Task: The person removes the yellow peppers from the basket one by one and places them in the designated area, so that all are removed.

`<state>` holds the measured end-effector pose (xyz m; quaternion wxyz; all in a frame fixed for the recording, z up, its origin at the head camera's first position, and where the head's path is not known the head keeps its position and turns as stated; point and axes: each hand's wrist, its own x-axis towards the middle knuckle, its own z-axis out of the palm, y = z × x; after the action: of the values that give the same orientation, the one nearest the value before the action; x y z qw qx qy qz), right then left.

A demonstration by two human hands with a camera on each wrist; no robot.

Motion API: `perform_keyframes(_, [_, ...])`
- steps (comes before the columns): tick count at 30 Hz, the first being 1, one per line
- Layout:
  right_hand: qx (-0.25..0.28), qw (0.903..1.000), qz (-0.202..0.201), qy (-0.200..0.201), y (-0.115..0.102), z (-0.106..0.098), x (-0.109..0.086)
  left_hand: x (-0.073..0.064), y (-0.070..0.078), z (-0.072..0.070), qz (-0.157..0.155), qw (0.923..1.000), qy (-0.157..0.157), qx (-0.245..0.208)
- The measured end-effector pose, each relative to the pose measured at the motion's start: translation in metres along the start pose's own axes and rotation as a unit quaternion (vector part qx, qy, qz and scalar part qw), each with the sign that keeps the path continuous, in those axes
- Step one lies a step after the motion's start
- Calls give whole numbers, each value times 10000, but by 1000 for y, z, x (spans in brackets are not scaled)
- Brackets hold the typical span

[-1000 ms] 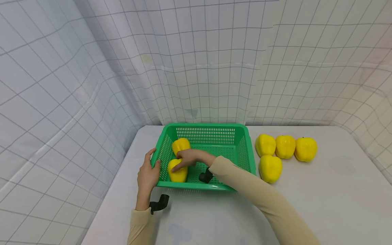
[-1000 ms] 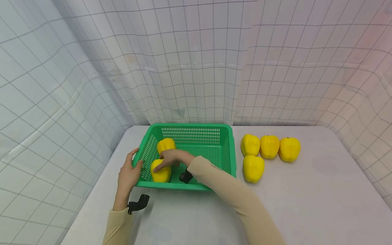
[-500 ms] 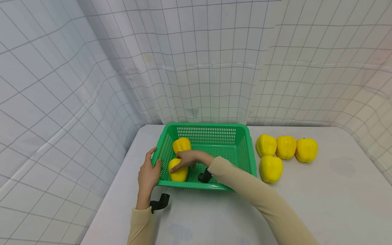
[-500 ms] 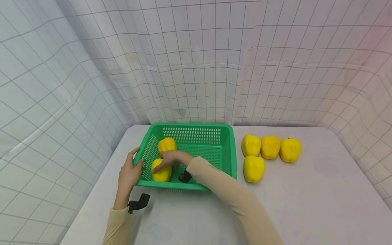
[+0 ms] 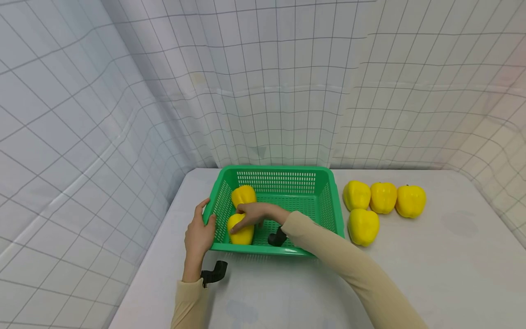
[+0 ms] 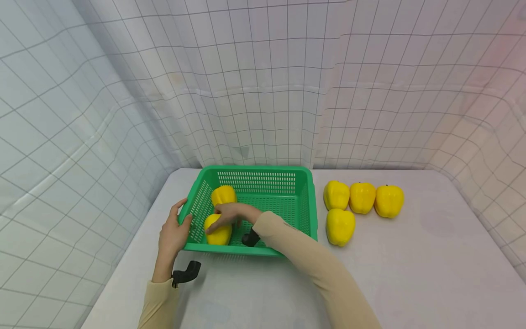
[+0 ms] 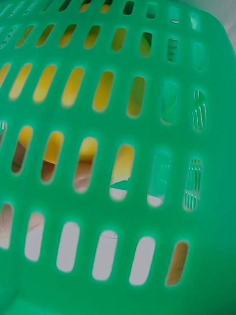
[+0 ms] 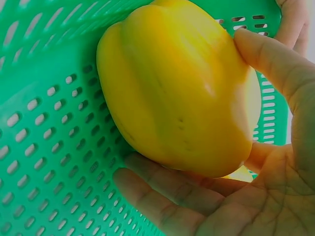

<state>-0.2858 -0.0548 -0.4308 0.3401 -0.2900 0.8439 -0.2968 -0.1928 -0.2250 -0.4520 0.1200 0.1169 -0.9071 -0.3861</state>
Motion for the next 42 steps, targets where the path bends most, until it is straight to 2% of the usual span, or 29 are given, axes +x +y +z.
perform_keyframes(20, [36, 9997, -239, 88, 6, -7, -12, 1, 0, 1, -66, 10000, -10, -20])
perform_keyframes(28, [-65, 9985, -497, 198, 7, -14, -17, 2, -1, 1, -69, 9999, -26, -68])
perform_keyframes(32, [55, 9977, -641, 198, 8, -17, -20, 2, -1, 1, -48, 10000, 2, -48])
perform_keyframes(36, [92, 9956, -851, 369, 9, -21, -24, 2, -1, 2, -30, 10000, 38, -39])
perform_keyframes(42, [264, 9940, -842, 642, 10, -26, -33, 2, -1, 2, -16, 10000, 56, -41])
